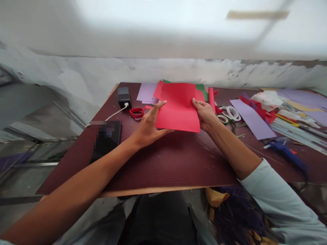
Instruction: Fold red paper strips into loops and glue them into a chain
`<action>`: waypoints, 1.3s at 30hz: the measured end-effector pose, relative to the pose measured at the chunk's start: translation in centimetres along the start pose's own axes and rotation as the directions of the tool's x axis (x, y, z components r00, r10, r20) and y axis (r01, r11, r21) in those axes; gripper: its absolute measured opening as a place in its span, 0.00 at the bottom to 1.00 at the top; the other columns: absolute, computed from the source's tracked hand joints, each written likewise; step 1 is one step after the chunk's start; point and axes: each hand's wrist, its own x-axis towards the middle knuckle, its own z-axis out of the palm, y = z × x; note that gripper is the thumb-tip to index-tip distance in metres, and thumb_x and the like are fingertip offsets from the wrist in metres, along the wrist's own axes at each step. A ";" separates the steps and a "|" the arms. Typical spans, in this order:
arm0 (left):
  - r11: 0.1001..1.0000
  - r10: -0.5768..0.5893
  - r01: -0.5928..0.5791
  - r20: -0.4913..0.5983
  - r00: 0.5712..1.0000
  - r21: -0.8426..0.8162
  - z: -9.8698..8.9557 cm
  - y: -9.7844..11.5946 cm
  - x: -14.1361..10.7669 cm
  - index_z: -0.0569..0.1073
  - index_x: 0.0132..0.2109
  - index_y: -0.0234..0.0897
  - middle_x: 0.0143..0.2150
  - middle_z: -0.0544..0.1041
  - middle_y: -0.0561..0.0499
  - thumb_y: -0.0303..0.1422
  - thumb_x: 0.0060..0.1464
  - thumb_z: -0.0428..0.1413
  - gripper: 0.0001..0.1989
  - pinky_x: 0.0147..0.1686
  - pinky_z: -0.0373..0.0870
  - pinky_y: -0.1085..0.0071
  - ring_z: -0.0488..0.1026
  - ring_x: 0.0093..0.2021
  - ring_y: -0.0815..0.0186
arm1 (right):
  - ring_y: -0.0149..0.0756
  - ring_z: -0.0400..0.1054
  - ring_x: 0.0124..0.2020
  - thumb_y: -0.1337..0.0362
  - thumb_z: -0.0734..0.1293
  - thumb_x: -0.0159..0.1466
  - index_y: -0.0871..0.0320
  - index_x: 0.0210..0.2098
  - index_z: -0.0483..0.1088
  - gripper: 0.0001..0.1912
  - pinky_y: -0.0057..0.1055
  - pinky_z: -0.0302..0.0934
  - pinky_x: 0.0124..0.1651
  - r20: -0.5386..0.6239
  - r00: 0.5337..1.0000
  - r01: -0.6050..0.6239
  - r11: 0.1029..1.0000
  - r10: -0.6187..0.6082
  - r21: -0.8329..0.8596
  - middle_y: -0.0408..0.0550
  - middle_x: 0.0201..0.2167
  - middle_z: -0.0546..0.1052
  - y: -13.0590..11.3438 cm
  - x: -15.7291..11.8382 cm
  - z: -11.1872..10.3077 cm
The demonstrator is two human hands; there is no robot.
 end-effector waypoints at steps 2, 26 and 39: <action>0.998 -0.056 0.057 0.011 0.998 -0.028 0.0 0.3 0.0 0.61 0.72 0.38 0.70 0.71 0.32 0.54 0.53 0.70 0.48 0.68 0.70 0.47 0.70 0.70 0.41 | 0.47 0.78 0.38 0.40 0.77 0.56 0.49 0.29 0.65 0.25 0.48 0.76 0.40 -0.005 1.000 0.005 1.000 -0.005 -0.025 0.51 0.30 0.80 0.0 0.1 -0.1; 0.965 0.039 -0.005 -0.123 0.992 0.261 -1.4 1.2 0.6 0.81 0.40 0.37 0.36 0.84 0.46 0.42 0.74 0.51 0.19 0.37 0.69 0.67 0.79 0.34 0.62 | 0.28 0.61 0.21 0.56 0.75 0.58 0.52 0.29 0.62 0.17 0.29 0.60 0.25 -0.084 0.989 -0.123 0.992 0.123 0.010 0.38 0.22 0.69 -0.9 -1.4 1.2; 0.978 -0.206 0.210 -0.200 0.958 0.001 -1.7 1.2 0.7 0.82 0.35 0.40 0.27 0.82 0.51 0.51 0.64 0.61 0.19 0.31 0.70 0.69 0.76 0.27 0.65 | 0.47 0.71 0.57 0.38 0.68 0.66 0.46 0.52 0.74 0.24 0.45 0.66 0.59 0.123 0.823 0.556 0.739 -0.555 -0.380 0.50 0.59 0.75 -2.3 -1.7 -0.3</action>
